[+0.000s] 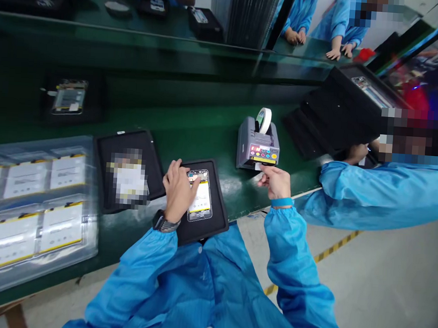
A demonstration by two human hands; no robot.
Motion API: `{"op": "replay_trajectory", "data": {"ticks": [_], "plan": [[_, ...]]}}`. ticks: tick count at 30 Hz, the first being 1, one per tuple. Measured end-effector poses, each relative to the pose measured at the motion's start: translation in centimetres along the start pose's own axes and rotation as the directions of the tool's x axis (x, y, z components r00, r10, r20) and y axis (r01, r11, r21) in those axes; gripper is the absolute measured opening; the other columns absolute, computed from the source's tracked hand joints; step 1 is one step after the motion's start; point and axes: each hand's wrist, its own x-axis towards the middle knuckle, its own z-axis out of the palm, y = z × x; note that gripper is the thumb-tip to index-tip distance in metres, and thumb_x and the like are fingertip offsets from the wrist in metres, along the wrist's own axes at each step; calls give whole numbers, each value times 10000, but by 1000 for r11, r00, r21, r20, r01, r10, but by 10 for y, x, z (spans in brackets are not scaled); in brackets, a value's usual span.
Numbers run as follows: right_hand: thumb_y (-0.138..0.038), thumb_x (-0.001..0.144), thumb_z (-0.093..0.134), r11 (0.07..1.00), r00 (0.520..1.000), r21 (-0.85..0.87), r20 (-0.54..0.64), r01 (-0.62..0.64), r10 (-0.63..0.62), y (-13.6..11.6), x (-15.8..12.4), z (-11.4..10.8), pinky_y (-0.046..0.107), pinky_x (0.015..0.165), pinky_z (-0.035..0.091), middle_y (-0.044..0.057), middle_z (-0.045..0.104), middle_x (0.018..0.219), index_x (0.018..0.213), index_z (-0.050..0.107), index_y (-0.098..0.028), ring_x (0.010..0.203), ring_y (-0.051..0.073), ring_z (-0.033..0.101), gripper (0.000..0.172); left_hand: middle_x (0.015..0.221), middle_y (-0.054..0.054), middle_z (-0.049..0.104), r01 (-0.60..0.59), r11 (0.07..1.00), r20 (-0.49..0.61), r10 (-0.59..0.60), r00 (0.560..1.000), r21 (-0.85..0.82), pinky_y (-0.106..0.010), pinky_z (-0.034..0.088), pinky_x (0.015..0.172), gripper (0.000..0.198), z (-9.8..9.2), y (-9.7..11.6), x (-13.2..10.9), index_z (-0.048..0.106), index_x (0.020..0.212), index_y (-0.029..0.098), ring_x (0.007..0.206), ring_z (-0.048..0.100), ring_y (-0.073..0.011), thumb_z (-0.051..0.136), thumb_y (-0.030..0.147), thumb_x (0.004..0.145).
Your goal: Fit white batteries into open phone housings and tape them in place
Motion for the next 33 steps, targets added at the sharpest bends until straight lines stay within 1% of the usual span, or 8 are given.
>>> {"op": "replay_trajectory", "data": {"ticks": [10, 17, 20, 22, 25, 27, 29, 33], "plan": [[-261, 622, 783, 991, 990, -39, -48, 130, -132, 3, 0, 6, 203, 315, 345, -67, 425, 357, 512, 568, -195, 294, 99, 430, 250, 1581, -286, 448, -57, 995, -76, 51, 996, -85, -687, 330, 1154, 283, 4, -5, -2, 552, 1168, 171, 1524, 347, -443, 562, 376, 972], [-265, 602, 755, 981, 980, -96, -88, 170, -178, 12, -1, 2, 230, 337, 305, -80, 385, 347, 519, 558, -214, 308, 102, 386, 220, 1602, -281, 426, -32, 996, -53, 28, 998, -78, -664, 330, 1167, 288, 3, -1, -4, 561, 1169, 156, 1539, 331, -435, 578, 368, 974], [-324, 615, 776, 981, 987, -124, -35, 151, -157, 32, -29, 6, 251, 372, 309, -63, 451, 392, 600, 646, -193, 344, 107, 378, 186, 1612, -269, 417, -22, 996, -38, 19, 999, -83, -664, 323, 1179, 302, 4, -2, -2, 562, 1192, 153, 1551, 311, -431, 589, 363, 977], [-388, 664, 787, 964, 982, -190, 67, 184, -175, 51, -59, 15, 268, 444, 353, -38, 530, 475, 698, 723, -175, 416, 124, 426, 225, 1631, -267, 387, -37, 992, -1, 37, 999, -124, -647, 310, 1207, 333, 4, -8, -1, 557, 1228, 141, 1570, 278, -417, 585, 363, 982], [-441, 795, 725, 857, 927, -360, 216, 368, -307, 77, -103, 37, 315, 649, 430, -13, 571, 586, 748, 773, -195, 590, 165, 502, 255, 1682, -261, 291, -106, 970, 48, 119, 992, -218, -593, 275, 1262, 405, -3, -21, -5, 515, 1334, 116, 1610, 197, -369, 541, 352, 1005], [-430, 853, 687, 759, 889, -462, 238, 458, -392, 91, -122, 51, 352, 773, 422, 0, 565, 624, 728, 778, -214, 704, 197, 525, 265, 1714, -241, 224, -157, 951, 64, 181, 981, -267, -579, 249, 1284, 443, -12, -28, -13, 466, 1410, 126, 1629, 140, -333, 507, 329, 1018], [-419, 884, 683, 704, 877, -525, 233, 478, -421, 100, -133, 60, 374, 832, 397, 13, 573, 666, 742, 787, -221, 786, 223, 531, 265, 1734, -214, 179, -189, 935, 80, 222, 972, -299, -586, 238, 1291, 475, -22, -31, -24, 421, 1465, 158, 1637, 103, -312, 496, 313, 1022], [-401, 902, 713, 670, 877, -573, 225, 471, -425, 111, -138, 65, 391, 875, 359, 29, 608, 736, 777, 800, -221, 857, 244, 532, 236, 1738, -202, 174, -198, 919, 89, 242, 966, -340, -593, 248, 1291, 499, -34, -28, -46, 393, 1491, 186, 1638, 97, -308, 515, 294, 1020]]}}
